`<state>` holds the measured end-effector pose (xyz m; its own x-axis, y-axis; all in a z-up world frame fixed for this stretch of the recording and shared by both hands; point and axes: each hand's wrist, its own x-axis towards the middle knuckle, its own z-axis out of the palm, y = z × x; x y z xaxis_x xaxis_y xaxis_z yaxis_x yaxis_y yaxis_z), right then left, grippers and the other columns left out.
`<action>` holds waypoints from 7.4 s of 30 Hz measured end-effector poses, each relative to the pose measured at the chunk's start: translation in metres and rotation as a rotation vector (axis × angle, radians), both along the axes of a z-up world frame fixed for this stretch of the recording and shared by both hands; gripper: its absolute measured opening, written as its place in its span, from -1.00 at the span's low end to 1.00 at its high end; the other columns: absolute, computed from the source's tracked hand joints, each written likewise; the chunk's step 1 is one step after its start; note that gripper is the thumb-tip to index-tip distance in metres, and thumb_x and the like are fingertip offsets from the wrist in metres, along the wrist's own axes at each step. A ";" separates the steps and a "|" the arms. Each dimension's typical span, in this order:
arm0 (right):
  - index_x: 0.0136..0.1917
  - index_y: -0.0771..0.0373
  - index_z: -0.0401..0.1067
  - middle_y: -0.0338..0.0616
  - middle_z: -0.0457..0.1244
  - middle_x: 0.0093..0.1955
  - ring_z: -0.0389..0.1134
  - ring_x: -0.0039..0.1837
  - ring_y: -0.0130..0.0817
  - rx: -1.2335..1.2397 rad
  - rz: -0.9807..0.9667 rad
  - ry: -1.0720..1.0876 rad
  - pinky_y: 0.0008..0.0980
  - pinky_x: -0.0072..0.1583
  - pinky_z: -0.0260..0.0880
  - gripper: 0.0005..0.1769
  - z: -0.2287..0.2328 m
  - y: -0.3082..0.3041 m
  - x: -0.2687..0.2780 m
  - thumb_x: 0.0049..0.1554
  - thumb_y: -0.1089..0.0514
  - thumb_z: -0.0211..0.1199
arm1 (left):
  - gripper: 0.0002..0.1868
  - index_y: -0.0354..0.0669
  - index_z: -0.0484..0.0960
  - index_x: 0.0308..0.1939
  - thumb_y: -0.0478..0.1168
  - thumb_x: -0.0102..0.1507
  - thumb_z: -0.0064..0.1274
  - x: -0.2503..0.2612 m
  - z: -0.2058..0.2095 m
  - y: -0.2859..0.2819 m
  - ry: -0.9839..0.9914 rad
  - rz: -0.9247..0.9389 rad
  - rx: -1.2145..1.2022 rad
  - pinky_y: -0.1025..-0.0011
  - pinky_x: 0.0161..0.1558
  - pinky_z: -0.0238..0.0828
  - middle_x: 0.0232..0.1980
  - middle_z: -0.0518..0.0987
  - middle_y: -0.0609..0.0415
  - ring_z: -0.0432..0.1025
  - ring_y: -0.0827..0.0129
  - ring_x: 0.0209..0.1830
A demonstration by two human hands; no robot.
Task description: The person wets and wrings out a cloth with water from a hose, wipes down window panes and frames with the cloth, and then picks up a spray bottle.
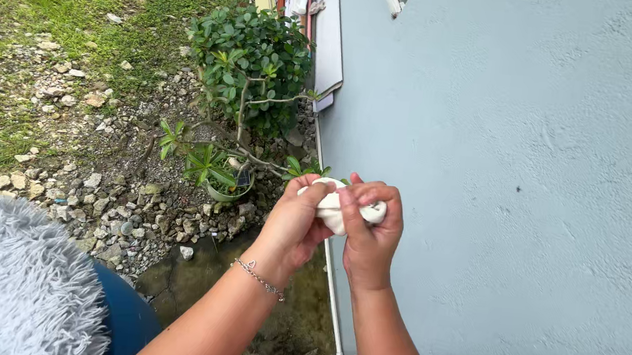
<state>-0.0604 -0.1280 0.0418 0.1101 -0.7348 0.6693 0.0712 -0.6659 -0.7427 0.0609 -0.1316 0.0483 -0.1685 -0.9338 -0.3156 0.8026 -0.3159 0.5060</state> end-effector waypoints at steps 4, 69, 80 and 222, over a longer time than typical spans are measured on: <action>-0.13 0.13 0.29 -0.22 0.28 -0.07 0.37 0.07 -0.34 0.573 -0.022 -0.765 -0.17 0.28 0.42 -0.78 -0.008 -0.063 0.002 0.21 0.10 0.31 | -0.46 -0.16 0.29 0.25 -0.37 0.21 0.10 -0.003 0.008 -0.014 -0.217 0.281 -0.383 0.13 0.13 0.50 0.17 0.53 -0.05 0.50 0.15 0.11; -0.25 0.14 0.22 -0.42 -0.03 -0.50 -0.11 -0.46 -0.58 0.669 0.067 0.582 -0.42 -0.43 -0.11 -0.51 0.097 -0.637 0.491 0.34 -0.24 -0.07 | -0.89 -0.03 0.80 -0.42 -0.19 0.09 0.17 0.425 0.017 -0.615 -2.505 -0.585 -2.416 0.02 -0.21 0.50 -0.32 0.69 0.03 0.56 0.08 -0.28; -0.27 0.17 0.30 -0.41 0.06 -0.50 0.02 -0.48 -0.58 0.597 -0.203 0.485 -0.43 -0.42 0.03 -0.47 0.044 -0.754 0.467 0.33 -0.26 -0.03 | -0.85 -0.06 0.76 -0.37 -0.15 0.09 0.14 0.393 -0.023 -0.731 -2.431 -0.634 -2.553 0.08 0.08 0.40 -0.25 0.69 0.05 0.54 0.12 -0.14; 0.46 0.45 0.32 0.04 0.11 0.39 0.22 0.41 -0.20 -0.228 -1.131 0.060 -0.25 0.42 0.25 -0.41 0.195 -1.729 0.189 0.19 0.28 0.29 | -0.07 -0.12 0.09 0.54 0.28 0.26 0.04 0.147 0.217 -1.952 -0.644 -0.129 -1.448 0.19 0.30 0.21 0.53 0.09 -0.18 0.12 -0.03 0.50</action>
